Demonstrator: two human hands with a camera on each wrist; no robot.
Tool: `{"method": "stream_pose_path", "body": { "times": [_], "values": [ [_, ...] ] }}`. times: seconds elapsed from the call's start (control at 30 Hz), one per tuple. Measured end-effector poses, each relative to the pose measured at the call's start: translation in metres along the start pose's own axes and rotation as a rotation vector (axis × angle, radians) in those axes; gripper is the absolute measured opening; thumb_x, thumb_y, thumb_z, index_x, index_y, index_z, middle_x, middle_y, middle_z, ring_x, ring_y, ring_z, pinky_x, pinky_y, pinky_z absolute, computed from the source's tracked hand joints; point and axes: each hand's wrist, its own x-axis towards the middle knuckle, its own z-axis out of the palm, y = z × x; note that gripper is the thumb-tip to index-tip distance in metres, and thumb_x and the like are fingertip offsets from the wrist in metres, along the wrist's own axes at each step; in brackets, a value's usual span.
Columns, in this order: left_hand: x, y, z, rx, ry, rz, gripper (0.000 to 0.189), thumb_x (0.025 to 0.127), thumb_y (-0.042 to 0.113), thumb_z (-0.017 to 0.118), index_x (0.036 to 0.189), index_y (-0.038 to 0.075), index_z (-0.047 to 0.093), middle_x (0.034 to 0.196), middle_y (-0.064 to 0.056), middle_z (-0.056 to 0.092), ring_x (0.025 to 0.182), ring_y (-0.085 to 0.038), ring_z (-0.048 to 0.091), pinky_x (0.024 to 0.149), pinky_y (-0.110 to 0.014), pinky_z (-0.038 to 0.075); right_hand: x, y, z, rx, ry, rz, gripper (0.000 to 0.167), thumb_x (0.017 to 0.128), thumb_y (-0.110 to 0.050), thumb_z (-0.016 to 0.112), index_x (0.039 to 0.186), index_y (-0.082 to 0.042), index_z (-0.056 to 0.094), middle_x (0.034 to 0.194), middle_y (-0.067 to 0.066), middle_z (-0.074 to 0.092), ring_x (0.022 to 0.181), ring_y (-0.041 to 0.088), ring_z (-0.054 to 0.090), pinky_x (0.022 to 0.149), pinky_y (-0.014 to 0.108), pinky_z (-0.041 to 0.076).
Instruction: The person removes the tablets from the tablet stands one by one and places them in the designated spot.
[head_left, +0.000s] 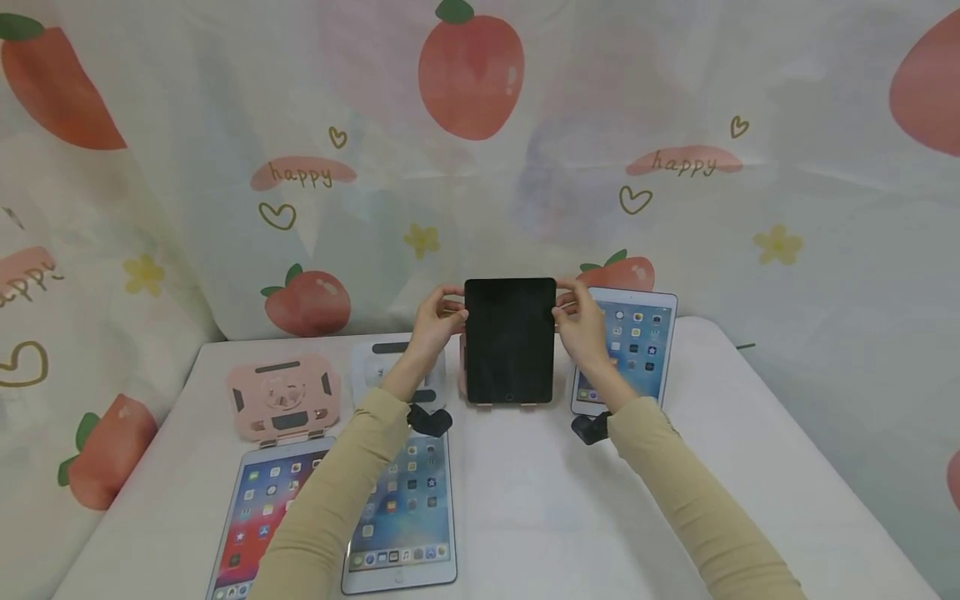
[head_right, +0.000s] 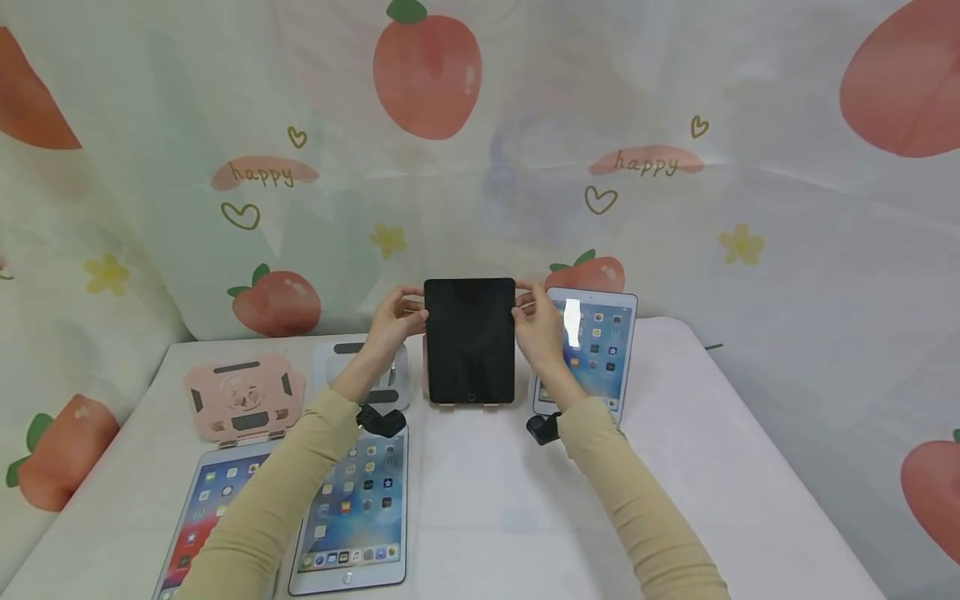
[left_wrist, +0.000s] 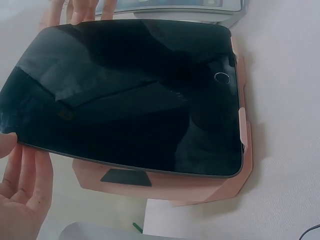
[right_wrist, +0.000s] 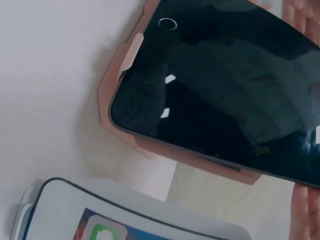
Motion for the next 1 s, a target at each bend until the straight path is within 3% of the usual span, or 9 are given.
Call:
{"method": "stream_pose_path", "body": {
  "times": [0.1, 0.33, 0.6, 0.83, 1.0],
  "values": [
    [-0.003, 0.001, 0.000, 0.006, -0.005, 0.021, 0.032, 0.090, -0.004, 0.057, 0.121, 0.006, 0.056, 0.093, -0.007, 0.057, 0.081, -0.011, 0.057, 0.074, -0.025, 0.056, 0.000, 0.001, -0.002, 0.038, -0.016, 0.002, 0.039, 0.093, 0.004, 0.053, 0.130, -0.008, 0.051, 0.102, 0.018, 0.056, 0.087, 0.026, 0.056, 0.068, 0.032, 0.057],
    [-0.010, 0.002, -0.001, 0.025, -0.011, 0.073, 0.032, 0.091, -0.004, 0.055, 0.121, 0.006, 0.056, 0.089, -0.005, 0.056, 0.078, -0.011, 0.056, 0.073, -0.025, 0.054, -0.003, -0.002, -0.005, 0.084, -0.043, -0.001, 0.039, 0.093, 0.005, 0.053, 0.131, -0.005, 0.050, 0.103, 0.021, 0.054, 0.087, 0.028, 0.056, 0.061, 0.013, 0.051],
    [-0.017, 0.006, 0.002, 0.062, 0.011, 0.128, 0.032, 0.091, -0.005, 0.056, 0.120, 0.008, 0.058, 0.093, -0.010, 0.059, 0.081, -0.014, 0.058, 0.074, -0.026, 0.055, -0.022, -0.035, -0.016, 0.126, -0.019, -0.041, 0.040, 0.089, 0.014, 0.051, 0.128, 0.006, 0.048, 0.101, 0.028, 0.052, 0.083, 0.030, 0.055, 0.071, 0.046, 0.058],
    [-0.028, 0.015, 0.005, 0.082, 0.023, 0.146, 0.032, 0.091, -0.004, 0.056, 0.120, 0.011, 0.058, 0.100, -0.014, 0.062, 0.086, -0.017, 0.057, 0.076, -0.026, 0.054, -0.030, -0.043, -0.022, 0.160, 0.004, -0.059, 0.040, 0.088, 0.015, 0.052, 0.126, 0.007, 0.049, 0.100, 0.027, 0.053, 0.084, 0.031, 0.055, 0.065, 0.024, 0.057],
    [-0.033, 0.020, 0.005, 0.083, 0.026, 0.158, 0.032, 0.090, -0.004, 0.057, 0.119, 0.011, 0.058, 0.099, -0.013, 0.062, 0.087, -0.017, 0.058, 0.075, -0.025, 0.053, -0.033, -0.047, -0.027, 0.170, 0.005, -0.059, 0.039, 0.087, 0.015, 0.054, 0.126, 0.006, 0.050, 0.100, 0.025, 0.054, 0.081, 0.024, 0.055, 0.064, 0.021, 0.056]
  ]
}}
